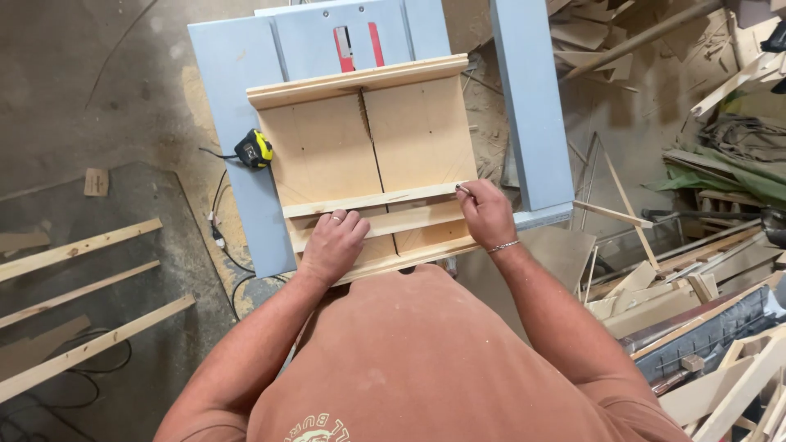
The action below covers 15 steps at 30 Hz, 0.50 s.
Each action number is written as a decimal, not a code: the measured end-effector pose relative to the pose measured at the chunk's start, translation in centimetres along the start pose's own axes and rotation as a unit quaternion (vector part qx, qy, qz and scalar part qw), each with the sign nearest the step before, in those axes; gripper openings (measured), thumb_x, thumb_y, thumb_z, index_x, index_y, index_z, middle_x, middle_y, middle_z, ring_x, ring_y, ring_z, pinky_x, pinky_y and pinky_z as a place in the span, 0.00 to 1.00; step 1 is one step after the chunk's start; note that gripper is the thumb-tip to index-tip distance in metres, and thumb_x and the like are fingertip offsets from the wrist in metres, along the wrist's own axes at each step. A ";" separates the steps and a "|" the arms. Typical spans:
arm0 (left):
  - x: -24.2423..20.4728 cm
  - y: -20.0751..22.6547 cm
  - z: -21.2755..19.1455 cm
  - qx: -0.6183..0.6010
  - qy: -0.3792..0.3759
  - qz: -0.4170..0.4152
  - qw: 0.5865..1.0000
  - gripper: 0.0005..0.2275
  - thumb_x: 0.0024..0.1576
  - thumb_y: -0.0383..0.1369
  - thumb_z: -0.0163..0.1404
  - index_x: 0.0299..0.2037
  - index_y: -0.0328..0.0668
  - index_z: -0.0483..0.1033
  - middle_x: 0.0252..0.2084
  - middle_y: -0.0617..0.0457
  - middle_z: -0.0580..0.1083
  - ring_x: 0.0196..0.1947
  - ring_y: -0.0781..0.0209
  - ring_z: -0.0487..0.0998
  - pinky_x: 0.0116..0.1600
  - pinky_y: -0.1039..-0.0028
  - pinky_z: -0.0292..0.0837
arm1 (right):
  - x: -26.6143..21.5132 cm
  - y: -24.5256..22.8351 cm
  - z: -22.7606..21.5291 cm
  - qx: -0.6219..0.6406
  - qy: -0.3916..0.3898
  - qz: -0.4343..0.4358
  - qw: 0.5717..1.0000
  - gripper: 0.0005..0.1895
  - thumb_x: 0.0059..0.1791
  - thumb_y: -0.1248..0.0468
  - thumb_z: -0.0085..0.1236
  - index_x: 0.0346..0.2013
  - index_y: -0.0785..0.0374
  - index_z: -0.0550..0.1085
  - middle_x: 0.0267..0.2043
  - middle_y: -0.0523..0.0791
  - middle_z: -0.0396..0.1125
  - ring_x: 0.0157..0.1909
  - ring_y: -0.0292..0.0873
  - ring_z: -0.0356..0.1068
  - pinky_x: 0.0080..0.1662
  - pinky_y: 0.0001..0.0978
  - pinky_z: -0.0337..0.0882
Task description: Measuring, marking, and arranging wooden pieces on a table saw sled
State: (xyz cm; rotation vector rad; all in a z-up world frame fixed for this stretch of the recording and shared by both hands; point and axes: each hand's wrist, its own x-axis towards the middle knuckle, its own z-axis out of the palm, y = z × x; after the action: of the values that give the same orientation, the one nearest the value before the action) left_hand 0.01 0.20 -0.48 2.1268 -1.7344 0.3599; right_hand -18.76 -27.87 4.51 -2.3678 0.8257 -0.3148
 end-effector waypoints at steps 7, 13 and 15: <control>1.5 -1.2 -2.7 -0.046 0.005 -0.039 0.998 0.09 0.53 0.42 0.54 0.38 0.53 0.74 0.34 0.55 0.70 0.38 0.52 0.75 0.40 0.66 0.69 | 1.2 2.7 -3.3 0.025 -0.005 0.116 0.993 0.09 0.51 0.60 0.58 0.45 0.53 0.79 0.45 0.48 0.75 0.51 0.54 0.74 0.53 0.49 0.74; 2.5 -10.0 -5.4 -0.002 0.078 -0.341 0.937 0.19 0.57 0.43 0.60 0.52 0.42 0.75 0.46 0.44 0.74 0.46 0.43 0.76 0.48 0.57 0.72 | 1.5 5.6 -5.3 0.022 -0.002 0.184 0.983 0.09 0.53 0.58 0.58 0.47 0.52 0.81 0.46 0.47 0.76 0.52 0.52 0.74 0.55 0.47 0.73; 2.9 -12.6 -5.4 -0.010 0.040 -0.429 0.902 0.27 0.54 0.41 0.64 0.61 0.39 0.70 0.52 0.40 0.72 0.50 0.37 0.75 0.51 0.50 0.73 | 1.2 5.2 -5.0 0.029 -0.003 0.198 0.980 0.09 0.53 0.59 0.59 0.47 0.51 0.82 0.45 0.46 0.76 0.51 0.50 0.75 0.55 0.45 0.73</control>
State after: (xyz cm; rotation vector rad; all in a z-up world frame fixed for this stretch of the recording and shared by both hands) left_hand 13.13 2.18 3.99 2.5491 -0.6118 0.1630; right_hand -22.31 -34.20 5.30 -2.0873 1.2401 -0.1630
